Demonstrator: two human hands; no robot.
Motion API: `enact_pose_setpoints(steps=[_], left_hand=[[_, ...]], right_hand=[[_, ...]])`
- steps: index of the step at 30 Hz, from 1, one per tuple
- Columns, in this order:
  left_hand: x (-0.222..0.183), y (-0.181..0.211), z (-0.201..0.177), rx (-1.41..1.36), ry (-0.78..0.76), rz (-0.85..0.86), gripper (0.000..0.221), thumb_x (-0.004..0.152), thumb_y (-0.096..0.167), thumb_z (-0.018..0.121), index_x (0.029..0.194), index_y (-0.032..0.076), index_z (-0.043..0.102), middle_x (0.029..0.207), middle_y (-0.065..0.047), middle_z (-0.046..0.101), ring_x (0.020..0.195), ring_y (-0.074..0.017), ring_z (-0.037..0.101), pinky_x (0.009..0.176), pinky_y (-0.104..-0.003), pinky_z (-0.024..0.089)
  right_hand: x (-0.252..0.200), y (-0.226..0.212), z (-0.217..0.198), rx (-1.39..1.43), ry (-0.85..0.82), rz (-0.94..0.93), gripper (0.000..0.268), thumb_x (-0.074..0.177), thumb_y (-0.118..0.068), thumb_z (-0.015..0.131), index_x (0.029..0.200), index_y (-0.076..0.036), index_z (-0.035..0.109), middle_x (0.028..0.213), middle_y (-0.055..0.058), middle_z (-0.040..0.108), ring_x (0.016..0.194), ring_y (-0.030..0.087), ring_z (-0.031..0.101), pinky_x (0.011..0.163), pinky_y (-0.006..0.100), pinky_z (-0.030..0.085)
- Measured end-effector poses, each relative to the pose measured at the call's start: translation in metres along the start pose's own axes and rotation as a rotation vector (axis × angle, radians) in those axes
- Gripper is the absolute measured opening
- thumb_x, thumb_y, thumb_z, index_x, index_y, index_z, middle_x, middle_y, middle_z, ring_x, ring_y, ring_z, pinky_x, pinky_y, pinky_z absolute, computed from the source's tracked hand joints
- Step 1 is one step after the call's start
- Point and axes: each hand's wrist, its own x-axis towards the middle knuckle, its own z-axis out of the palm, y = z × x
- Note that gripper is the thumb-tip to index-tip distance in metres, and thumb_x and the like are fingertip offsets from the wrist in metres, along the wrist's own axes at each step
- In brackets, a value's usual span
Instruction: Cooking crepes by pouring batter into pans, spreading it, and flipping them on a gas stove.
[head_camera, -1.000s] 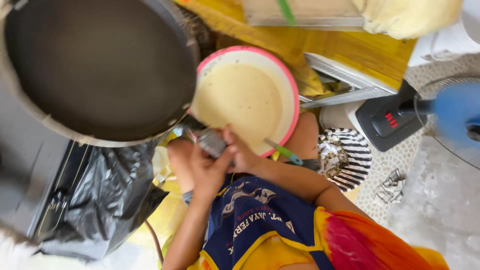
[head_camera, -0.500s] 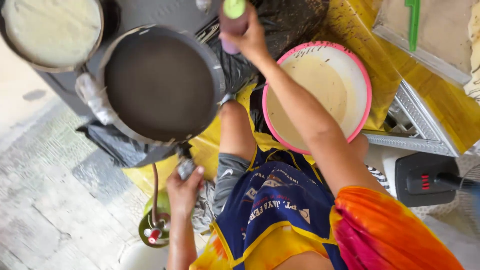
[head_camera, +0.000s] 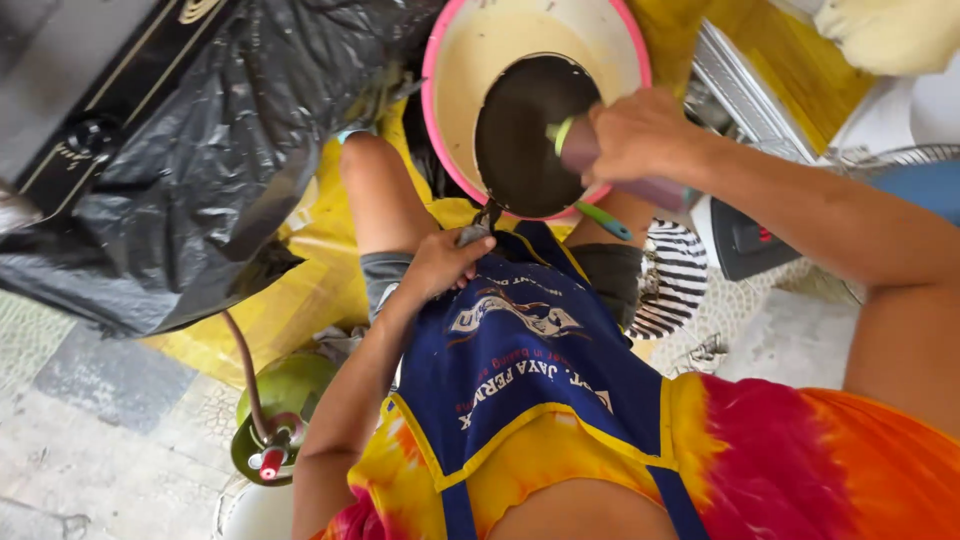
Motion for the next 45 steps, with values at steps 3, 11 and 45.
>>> enact_pose_setpoints(steps=[3, 11, 45], left_hand=[[0.008, 0.010, 0.018, 0.078, -0.048, 0.011, 0.039, 0.094, 0.047, 0.068, 0.079, 0.013, 0.056, 0.058, -0.002, 0.063, 0.045, -0.0131, 0.057, 0.049, -0.028, 0.048], [0.005, 0.029, 0.018, 0.045, -0.070, -0.081, 0.039, 0.094, 0.048, 0.069, 0.080, 0.013, 0.058, 0.060, -0.003, 0.062, 0.045, -0.0132, 0.055, 0.047, -0.026, 0.047], [-0.060, -0.026, -0.049, 0.214, 0.551, 0.205, 0.044, 0.078, 0.042, 0.089, 0.067, 0.005, 0.068, 0.048, -0.014, 0.063, 0.047, -0.0272, 0.065, 0.048, -0.035, 0.046]], right_hand=[[0.011, 0.022, 0.022, -0.093, 0.197, 0.210, 0.086, 0.087, -0.075, 0.062, 0.136, -0.005, 0.057, 0.108, 0.014, 0.078, 0.104, 0.036, 0.074, 0.080, 0.045, 0.054], [-0.004, 0.051, 0.056, 0.245, 0.252, 0.238, 0.079, 0.077, -0.071, 0.068, 0.126, -0.010, 0.065, 0.111, 0.021, 0.075, 0.101, 0.046, 0.070, 0.082, 0.051, 0.051], [0.192, -0.018, 0.277, 0.228, 0.344, 0.134, 0.083, 0.082, -0.050, 0.065, 0.153, -0.009, 0.051, 0.142, 0.028, 0.059, 0.138, 0.053, 0.048, 0.100, 0.086, 0.023]])
